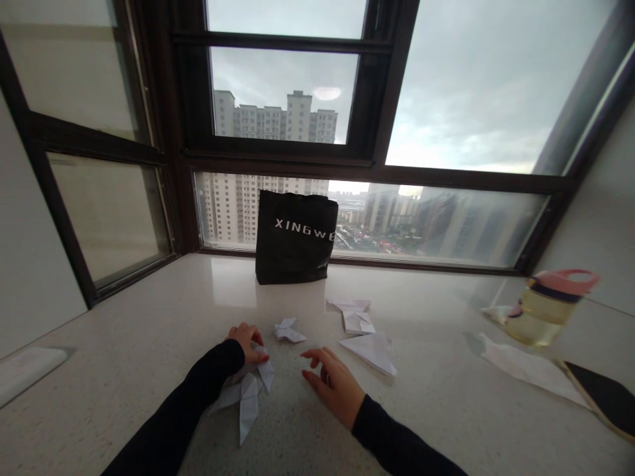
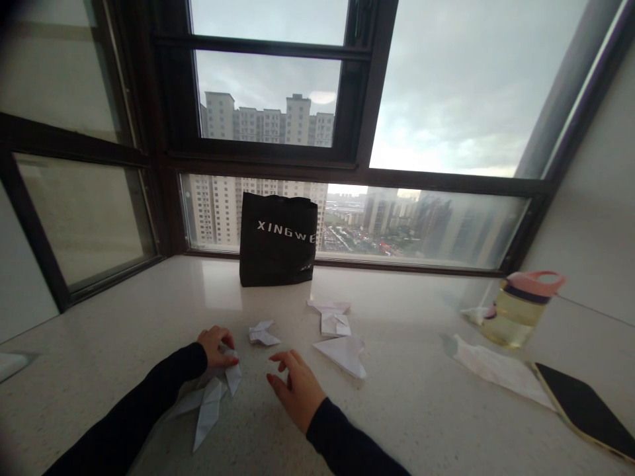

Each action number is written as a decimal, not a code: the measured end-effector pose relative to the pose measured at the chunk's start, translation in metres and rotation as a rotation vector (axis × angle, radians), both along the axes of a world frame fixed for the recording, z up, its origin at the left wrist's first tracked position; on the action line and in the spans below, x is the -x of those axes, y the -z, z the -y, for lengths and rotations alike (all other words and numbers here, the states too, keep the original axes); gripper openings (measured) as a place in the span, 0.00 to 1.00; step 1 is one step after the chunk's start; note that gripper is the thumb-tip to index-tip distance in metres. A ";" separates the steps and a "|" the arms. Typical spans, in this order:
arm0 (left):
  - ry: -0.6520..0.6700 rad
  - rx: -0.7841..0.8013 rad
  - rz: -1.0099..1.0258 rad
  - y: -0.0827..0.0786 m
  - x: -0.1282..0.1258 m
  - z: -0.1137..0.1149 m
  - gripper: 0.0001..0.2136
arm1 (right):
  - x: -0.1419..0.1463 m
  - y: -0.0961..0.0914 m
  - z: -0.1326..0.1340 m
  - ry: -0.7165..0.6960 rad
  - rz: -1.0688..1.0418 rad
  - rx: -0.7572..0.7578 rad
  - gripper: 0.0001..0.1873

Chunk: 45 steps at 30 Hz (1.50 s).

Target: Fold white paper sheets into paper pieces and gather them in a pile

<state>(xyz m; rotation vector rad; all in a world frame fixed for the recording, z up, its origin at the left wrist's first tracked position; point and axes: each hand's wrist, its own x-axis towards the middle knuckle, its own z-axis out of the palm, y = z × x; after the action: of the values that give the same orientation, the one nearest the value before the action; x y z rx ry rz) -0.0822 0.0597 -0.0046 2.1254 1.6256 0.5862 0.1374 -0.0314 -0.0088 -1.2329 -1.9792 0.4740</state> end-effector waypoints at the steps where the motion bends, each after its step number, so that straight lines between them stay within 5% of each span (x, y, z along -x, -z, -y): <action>1: 0.022 0.018 0.009 -0.001 -0.002 0.000 0.12 | 0.000 0.000 0.000 0.005 -0.006 -0.003 0.12; 5: 0.111 0.052 0.088 -0.009 -0.016 0.003 0.13 | 0.002 -0.001 0.000 0.026 -0.057 0.010 0.14; 9: 0.372 0.104 0.340 -0.015 -0.036 0.018 0.17 | 0.004 -0.001 -0.001 0.037 -0.128 0.077 0.19; 12: 0.512 0.155 0.434 -0.018 -0.042 0.028 0.19 | 0.004 0.000 -0.003 0.037 -0.153 0.159 0.11; 20: 0.443 0.112 -0.016 -0.020 0.013 0.029 0.20 | -0.004 0.004 -0.014 0.092 -0.353 0.241 0.12; 24: 0.429 0.061 -0.107 -0.011 0.013 0.031 0.14 | -0.005 0.004 -0.014 0.074 -0.419 0.238 0.13; 29: 0.380 0.187 0.171 -0.002 -0.009 0.024 0.14 | -0.008 -0.003 -0.012 0.065 -0.529 0.186 0.15; 35: 0.239 0.148 0.480 -0.004 -0.030 0.014 0.19 | -0.008 -0.009 -0.010 0.050 -0.634 0.181 0.16; 39: 0.318 0.191 0.780 -0.003 -0.045 0.019 0.26 | -0.003 -0.006 -0.009 0.040 -0.553 0.257 0.16; 45: 0.383 0.233 0.895 -0.001 -0.055 0.028 0.24 | -0.007 -0.002 -0.012 0.118 -0.461 0.258 0.13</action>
<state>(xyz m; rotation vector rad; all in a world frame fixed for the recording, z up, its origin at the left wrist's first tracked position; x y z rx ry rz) -0.0269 0.0312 -0.0036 1.5674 0.7305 0.9675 0.1440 -0.0196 -0.0068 -1.2517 -1.4797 0.8878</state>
